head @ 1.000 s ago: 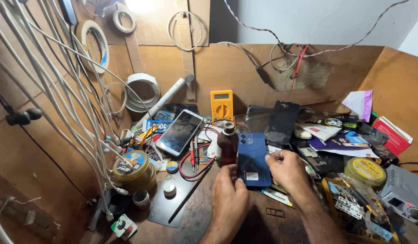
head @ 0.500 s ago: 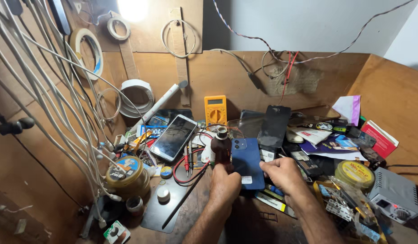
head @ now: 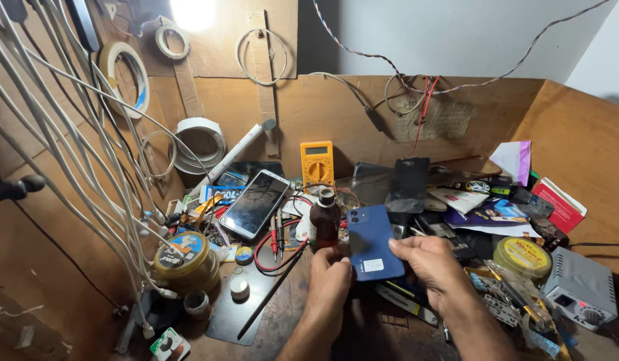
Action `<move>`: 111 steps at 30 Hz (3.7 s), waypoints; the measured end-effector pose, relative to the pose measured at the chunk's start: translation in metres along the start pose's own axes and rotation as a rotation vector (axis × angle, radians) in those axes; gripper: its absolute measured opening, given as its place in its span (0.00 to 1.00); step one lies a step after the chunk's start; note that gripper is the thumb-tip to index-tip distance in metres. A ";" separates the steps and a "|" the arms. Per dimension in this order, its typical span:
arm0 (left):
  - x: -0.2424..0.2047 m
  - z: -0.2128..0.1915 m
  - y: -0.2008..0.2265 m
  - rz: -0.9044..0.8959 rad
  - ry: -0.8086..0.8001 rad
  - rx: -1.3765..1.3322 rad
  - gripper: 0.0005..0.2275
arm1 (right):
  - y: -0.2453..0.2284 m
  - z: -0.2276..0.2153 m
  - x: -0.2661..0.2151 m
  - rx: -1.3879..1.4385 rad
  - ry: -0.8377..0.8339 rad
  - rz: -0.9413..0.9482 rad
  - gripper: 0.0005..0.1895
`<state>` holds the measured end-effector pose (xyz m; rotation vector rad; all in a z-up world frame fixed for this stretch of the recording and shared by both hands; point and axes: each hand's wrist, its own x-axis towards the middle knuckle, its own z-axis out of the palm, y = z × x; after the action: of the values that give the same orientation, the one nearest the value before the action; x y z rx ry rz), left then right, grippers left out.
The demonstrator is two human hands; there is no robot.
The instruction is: The person handles several smartphones on a cluttered workbench, picking up a blue phone and a white phone to turn them over and inspect their screens and backs. The person also uses a small metal tool to interact with the white phone's edge.
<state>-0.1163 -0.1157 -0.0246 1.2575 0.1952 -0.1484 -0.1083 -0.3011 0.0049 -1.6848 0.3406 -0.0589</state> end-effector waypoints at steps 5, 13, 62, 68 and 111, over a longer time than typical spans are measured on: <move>-0.005 -0.009 -0.001 -0.006 -0.176 -0.271 0.15 | -0.004 -0.014 -0.020 0.211 -0.066 -0.013 0.10; -0.018 -0.009 0.004 -0.078 -0.375 -0.429 0.24 | 0.001 -0.024 -0.055 0.246 -0.143 -0.053 0.12; 0.000 -0.028 0.010 -0.415 -0.753 -0.407 0.42 | -0.007 -0.003 -0.026 0.210 -0.009 -0.045 0.07; -0.003 -0.027 0.013 -0.422 -0.728 -0.394 0.42 | -0.008 -0.004 -0.022 0.222 -0.029 -0.047 0.06; -0.009 -0.029 0.004 -0.394 -0.628 -0.386 0.43 | -0.004 -0.004 -0.015 0.255 -0.112 0.053 0.15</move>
<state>-0.1263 -0.0864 -0.0271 0.7301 -0.0753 -0.7950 -0.1230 -0.3010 0.0122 -1.4193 0.2804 0.0301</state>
